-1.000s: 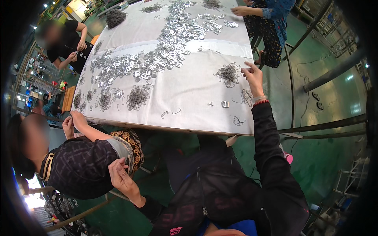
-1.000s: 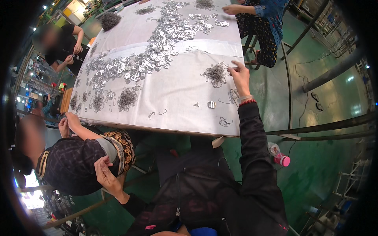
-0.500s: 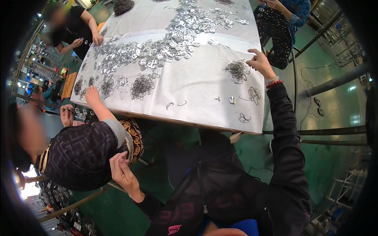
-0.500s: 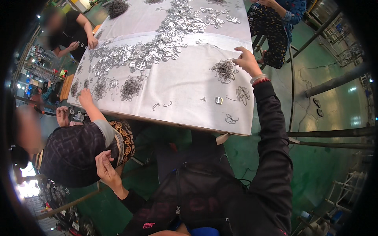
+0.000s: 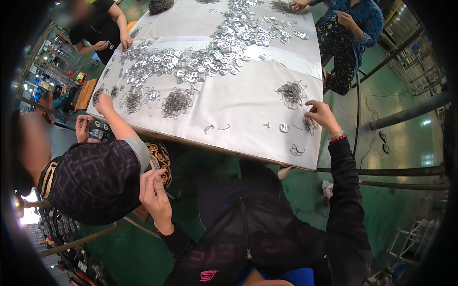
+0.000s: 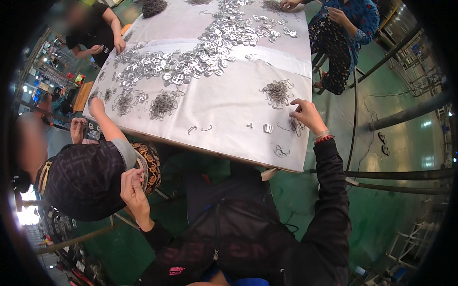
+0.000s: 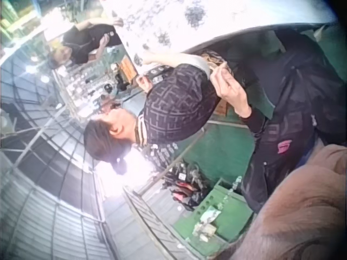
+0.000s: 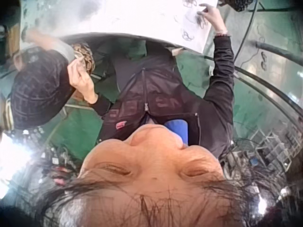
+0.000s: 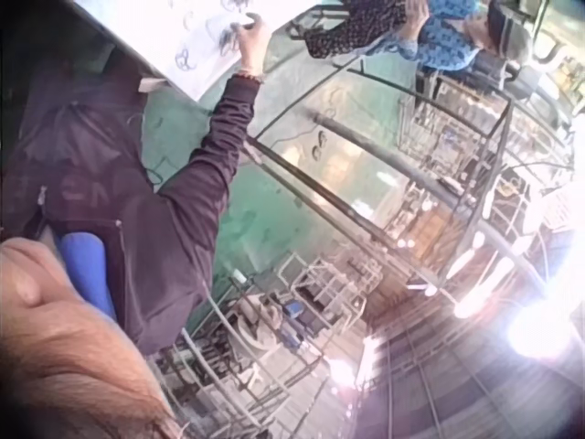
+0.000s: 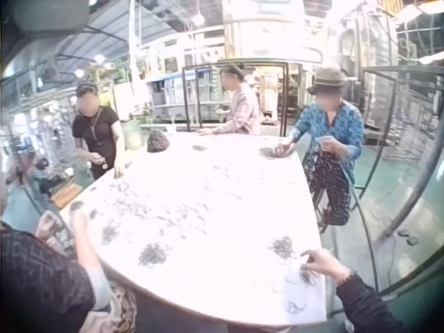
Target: The person assembles keychains by hand at a large table in a workshop. They pick up small metal parts and wire loops, connect them together, and place the finished keychains on a hanging rack. Other workers are also assembling keychains at the same table.
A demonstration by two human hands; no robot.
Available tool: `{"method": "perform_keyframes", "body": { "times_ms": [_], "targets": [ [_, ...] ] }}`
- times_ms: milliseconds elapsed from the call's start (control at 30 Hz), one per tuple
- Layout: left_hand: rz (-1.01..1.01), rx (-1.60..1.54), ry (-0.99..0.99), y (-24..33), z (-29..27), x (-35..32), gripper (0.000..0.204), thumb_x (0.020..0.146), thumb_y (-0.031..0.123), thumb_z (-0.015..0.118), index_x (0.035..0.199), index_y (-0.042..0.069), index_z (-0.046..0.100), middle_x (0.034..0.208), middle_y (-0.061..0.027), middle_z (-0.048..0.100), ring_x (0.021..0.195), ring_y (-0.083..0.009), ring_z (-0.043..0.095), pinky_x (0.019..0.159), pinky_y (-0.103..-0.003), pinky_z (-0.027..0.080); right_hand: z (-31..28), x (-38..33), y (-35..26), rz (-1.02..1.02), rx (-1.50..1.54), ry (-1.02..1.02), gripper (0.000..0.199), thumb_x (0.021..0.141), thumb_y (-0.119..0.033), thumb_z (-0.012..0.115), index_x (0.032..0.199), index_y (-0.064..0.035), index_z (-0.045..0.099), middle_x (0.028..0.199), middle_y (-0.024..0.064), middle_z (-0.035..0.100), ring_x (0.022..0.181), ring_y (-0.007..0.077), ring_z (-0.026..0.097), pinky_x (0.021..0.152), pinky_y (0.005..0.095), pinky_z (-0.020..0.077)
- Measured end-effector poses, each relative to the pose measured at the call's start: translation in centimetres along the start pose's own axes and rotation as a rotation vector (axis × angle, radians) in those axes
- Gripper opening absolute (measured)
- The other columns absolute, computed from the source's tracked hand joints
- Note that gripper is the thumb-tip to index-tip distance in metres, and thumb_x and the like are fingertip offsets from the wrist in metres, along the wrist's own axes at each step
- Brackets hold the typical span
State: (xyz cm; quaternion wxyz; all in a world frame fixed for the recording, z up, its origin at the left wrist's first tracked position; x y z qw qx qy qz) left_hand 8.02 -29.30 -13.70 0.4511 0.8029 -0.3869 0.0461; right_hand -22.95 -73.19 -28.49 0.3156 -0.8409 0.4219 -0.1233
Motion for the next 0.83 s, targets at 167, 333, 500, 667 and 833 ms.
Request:
{"method": "perform_keyframes", "body": {
  "times_ms": [167,333,500,667,833],
  "targets": [
    [-0.061,-0.026,-0.004,-0.1,0.3,0.0,0.024,0.1,0.016,0.051,0.093,-0.003,0.065,0.088,-0.0106,0.058,0.076,-0.0206,0.056,0.067,-0.03,0.045,-0.2,3.9,-4.6,-0.228,-0.051,0.189,0.023,0.079,-0.008,0.066,0.099,0.0026,0.067,0.081,0.0179,0.064,0.071,0.0295,0.062,0.069,0.0369,0.0494],
    [-0.047,0.072,-0.045,-0.2,0.3,-0.2,0.019,0.097,0.012,0.054,0.094,-0.002,0.065,0.088,-0.0119,0.059,0.077,-0.0257,0.058,0.069,-0.034,0.046,1.7,8.9,-8.2,-0.347,-0.145,0.223,0.025,0.082,-0.007,0.063,0.106,-0.0027,0.067,0.092,0.0132,0.064,0.086,0.0273,0.061,0.076,0.0377,0.0499],
    [-0.071,0.057,-0.071,-0.8,1.5,0.4,0.018,0.096,0.014,0.056,0.093,-0.001,0.066,0.087,-0.012,0.06,0.08,-0.0273,0.059,0.07,-0.035,0.046,5.8,15.4,-10.5,-0.415,-0.08,0.242,0.043,0.092,-0.018,0.058,0.133,-0.0085,0.052,0.119,0.0181,0.061,0.117,0.0363,0.051,0.103,0.043,0.0381],
    [-0.073,0.018,-0.149,-0.6,4.6,1.5,0.014,0.094,0.011,0.058,0.093,-0.001,0.067,0.087,-0.0112,0.06,0.078,-0.0259,0.058,0.068,-0.035,0.046,10.9,24.6,-12.0,-0.417,-0.284,0.444,0.038,0.092,-0.023,0.054,0.125,-0.0047,0.057,0.131,0.02,0.054,0.121,0.0434,0.047,0.105,0.0481,0.037],
    [-0.072,0.016,-0.189,-0.6,5.9,2.9,0.01,0.091,0.008,0.061,0.095,0.001,0.067,0.088,-0.0113,0.06,0.081,-0.0271,0.059,0.071,-0.036,0.047,17.3,29.2,-10.9,-0.018,-0.401,0.055,0.03,0.086,-0.018,0.058,0.112,-0.003,0.064,0.14,0.0186,0.045,0.127,0.039,0.043,0.096,0.0567,0.0425]
  ]
}}
Point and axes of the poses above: each hand's wrist, its own x-axis towards the middle knuckle, its own z-axis out of the palm, y = z × x, the point moved 9 cm from there along x, towards the middle knuckle
